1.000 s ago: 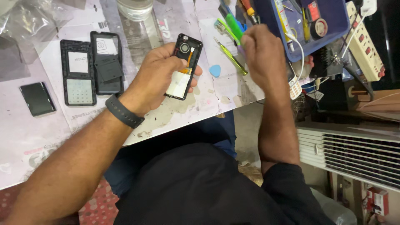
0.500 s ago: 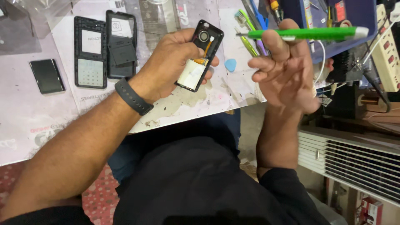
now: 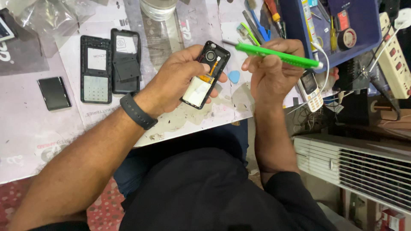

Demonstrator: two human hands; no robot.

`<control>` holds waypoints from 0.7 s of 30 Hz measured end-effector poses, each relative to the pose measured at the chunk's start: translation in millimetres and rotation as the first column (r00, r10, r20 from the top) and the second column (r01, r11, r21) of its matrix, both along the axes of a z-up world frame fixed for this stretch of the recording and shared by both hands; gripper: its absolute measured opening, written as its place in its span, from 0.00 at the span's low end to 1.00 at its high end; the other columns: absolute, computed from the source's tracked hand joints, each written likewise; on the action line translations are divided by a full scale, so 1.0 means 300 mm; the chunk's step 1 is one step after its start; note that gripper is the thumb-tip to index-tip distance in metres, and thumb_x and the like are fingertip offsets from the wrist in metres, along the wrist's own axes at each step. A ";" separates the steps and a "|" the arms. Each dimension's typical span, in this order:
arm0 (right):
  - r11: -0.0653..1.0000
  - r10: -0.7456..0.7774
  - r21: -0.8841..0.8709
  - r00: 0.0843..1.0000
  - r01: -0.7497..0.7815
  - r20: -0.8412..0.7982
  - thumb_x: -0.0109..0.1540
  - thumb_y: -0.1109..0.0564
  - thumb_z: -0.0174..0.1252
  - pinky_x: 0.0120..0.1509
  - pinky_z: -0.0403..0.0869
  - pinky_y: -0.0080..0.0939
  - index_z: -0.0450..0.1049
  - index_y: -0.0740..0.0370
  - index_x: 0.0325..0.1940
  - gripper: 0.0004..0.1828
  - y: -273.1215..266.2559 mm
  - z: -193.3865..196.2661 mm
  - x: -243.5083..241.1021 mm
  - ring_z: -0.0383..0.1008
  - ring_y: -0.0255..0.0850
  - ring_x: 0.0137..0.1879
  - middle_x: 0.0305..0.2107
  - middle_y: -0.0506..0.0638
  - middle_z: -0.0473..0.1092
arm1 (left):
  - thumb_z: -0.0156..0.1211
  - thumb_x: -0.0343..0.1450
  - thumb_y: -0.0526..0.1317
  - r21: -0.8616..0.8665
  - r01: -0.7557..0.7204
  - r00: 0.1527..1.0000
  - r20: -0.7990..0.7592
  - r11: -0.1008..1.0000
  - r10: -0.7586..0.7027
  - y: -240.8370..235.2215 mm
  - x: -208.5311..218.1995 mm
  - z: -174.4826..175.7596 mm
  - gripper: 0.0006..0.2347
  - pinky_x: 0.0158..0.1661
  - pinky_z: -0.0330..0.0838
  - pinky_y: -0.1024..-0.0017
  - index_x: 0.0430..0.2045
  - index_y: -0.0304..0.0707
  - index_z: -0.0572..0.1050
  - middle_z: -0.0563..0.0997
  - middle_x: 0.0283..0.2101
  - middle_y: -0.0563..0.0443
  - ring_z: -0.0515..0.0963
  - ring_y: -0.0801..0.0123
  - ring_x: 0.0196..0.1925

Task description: The person disassembles a mobile phone using a screwdriver and tweezers, removes the battery, and cleans the internal components with a toothbrush. The person then reassembles the phone.

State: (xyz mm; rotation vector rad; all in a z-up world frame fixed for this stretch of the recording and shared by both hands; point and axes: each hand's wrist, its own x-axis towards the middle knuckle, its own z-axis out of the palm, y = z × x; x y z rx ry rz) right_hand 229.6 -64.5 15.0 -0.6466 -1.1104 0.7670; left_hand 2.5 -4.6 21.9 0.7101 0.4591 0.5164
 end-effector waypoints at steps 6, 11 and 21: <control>0.998 -0.064 0.016 0.994 0.062 0.092 0.71 0.58 0.59 0.32 0.79 0.45 0.68 0.67 0.49 0.10 -0.014 -0.014 -0.013 0.75 0.45 0.27 0.33 0.63 0.74 | 0.42 0.74 0.29 0.066 -0.015 0.999 -0.042 0.998 0.018 -0.008 0.010 -0.008 0.13 0.33 0.82 0.71 0.51 0.27 0.72 0.84 0.41 0.36 0.84 0.66 0.31; 0.992 -0.127 0.024 0.967 0.125 0.220 0.72 0.59 0.59 0.34 0.79 0.43 0.68 0.66 0.52 0.09 -0.031 -0.034 -0.023 0.76 0.46 0.30 0.34 0.62 0.74 | 0.42 0.74 0.29 0.113 -0.038 0.996 -0.071 0.993 0.046 -0.011 0.013 -0.014 0.14 0.34 0.83 0.71 0.51 0.27 0.71 0.84 0.41 0.38 0.85 0.67 0.33; 0.994 -0.109 0.001 0.972 0.111 0.210 0.73 0.59 0.59 0.38 0.80 0.43 0.68 0.64 0.54 0.09 -0.036 -0.041 -0.033 0.77 0.45 0.32 0.39 0.61 0.74 | 0.41 0.74 0.29 0.157 -0.041 0.996 -0.068 0.987 0.052 -0.011 0.008 -0.009 0.14 0.34 0.82 0.73 0.52 0.27 0.71 0.84 0.41 0.37 0.84 0.67 0.32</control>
